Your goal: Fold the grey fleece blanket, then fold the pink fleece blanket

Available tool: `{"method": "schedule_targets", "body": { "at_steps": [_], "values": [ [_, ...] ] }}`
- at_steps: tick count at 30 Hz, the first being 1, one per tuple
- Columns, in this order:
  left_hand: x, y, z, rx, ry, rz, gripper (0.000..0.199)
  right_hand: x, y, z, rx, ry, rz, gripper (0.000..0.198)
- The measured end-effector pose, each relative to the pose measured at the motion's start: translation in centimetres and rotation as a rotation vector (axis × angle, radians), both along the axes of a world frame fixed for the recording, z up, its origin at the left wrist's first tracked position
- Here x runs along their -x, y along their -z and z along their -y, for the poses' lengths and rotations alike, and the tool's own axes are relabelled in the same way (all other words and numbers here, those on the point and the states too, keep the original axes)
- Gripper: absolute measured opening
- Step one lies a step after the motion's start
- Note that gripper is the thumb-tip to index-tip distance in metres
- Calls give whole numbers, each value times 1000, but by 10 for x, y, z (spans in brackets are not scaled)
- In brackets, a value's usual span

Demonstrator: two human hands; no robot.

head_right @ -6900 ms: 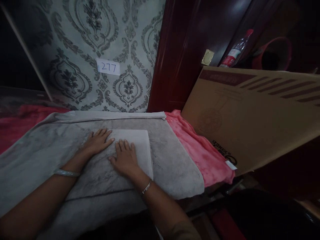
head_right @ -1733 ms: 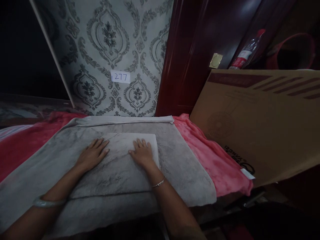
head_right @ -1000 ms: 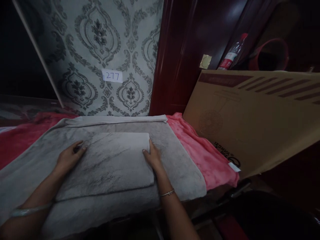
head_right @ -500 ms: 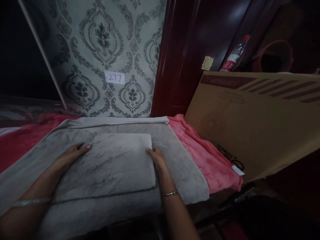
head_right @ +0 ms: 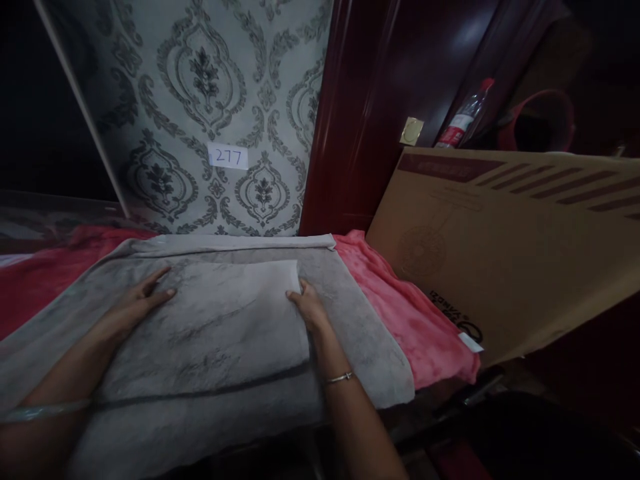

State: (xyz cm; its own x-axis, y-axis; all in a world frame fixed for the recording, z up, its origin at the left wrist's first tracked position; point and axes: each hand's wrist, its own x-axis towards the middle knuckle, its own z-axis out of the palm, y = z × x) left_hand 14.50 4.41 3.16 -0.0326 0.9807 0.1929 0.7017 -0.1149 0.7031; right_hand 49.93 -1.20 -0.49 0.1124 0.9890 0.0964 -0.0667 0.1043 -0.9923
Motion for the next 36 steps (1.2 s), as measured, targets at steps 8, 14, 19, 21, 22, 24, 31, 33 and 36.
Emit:
{"method": "schedule_targets", "body": {
  "at_steps": [8,14,19,21,22,24,31,33,36],
  "values": [
    [-11,-5,-8,116,-190,89,78,-3,-33,-43,23,335,523,61],
    [-44,10,7,-216,54,-525,61,74,-15,-25,-226,203,1102,60],
    [-71,34,23,-106,199,-749,58,131,16,-11,-333,-41,1216,60],
    [-72,41,25,-81,188,-782,58,131,24,-8,-315,-66,1221,60],
    [-71,44,26,-84,185,-791,59,127,26,-7,-303,-68,1225,61],
    [-69,45,27,-90,185,-794,59,114,26,-6,-268,-67,1242,62],
    [-68,46,24,-106,186,-746,59,37,26,1,-2,53,1338,66],
    [-69,46,24,-95,186,-745,59,17,29,7,72,93,1326,66],
    [-69,45,25,-82,180,-759,60,0,28,15,164,104,1311,64]
  ]
}}
